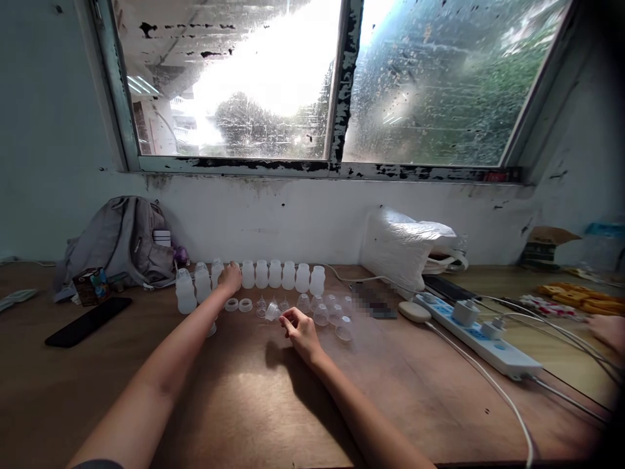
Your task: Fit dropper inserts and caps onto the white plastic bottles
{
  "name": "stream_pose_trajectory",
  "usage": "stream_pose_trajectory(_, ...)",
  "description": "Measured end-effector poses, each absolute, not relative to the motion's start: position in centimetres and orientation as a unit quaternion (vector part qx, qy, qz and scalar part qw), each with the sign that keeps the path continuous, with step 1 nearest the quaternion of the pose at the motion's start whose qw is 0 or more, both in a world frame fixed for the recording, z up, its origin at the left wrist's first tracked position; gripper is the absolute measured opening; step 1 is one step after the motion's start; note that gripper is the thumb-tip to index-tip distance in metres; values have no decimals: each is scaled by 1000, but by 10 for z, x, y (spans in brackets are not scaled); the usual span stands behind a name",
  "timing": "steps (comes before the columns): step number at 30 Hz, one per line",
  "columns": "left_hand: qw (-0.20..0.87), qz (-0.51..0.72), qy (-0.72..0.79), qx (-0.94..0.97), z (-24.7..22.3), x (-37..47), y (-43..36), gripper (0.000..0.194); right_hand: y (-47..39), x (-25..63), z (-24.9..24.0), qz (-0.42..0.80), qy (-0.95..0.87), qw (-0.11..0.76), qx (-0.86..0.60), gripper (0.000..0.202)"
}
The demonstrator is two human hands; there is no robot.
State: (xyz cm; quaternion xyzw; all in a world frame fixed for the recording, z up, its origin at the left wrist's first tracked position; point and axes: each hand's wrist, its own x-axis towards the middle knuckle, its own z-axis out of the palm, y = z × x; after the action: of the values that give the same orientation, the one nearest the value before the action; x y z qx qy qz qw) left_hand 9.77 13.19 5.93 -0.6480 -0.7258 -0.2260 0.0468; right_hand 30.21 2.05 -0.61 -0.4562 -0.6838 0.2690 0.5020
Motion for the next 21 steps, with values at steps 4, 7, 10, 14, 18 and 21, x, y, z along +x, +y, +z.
stream_pose_trajectory(4,59,-220,-712,-664,69,99,118,24,20,301,-5,263,-683,510,-452,18)
stream_pose_trajectory(7,88,-237,-683,-686,77,101,95,27,21,301,-5,261,-679,520,-448,19)
stream_pose_trajectory(10,129,-300,-611,-721,76,106,64,25,22,303,-3,267,-666,531,-450,21)
stream_pose_trajectory(14,125,-383,-529,-747,57,119,26,20,25,307,-2,286,-632,550,-465,23)
stream_pose_trajectory(18,84,-440,-463,-764,33,129,8,16,29,309,-4,302,-613,562,-466,23)
stream_pose_trajectory(21,11,-482,-424,-767,18,133,8,14,29,310,-4,314,-607,562,-465,25)
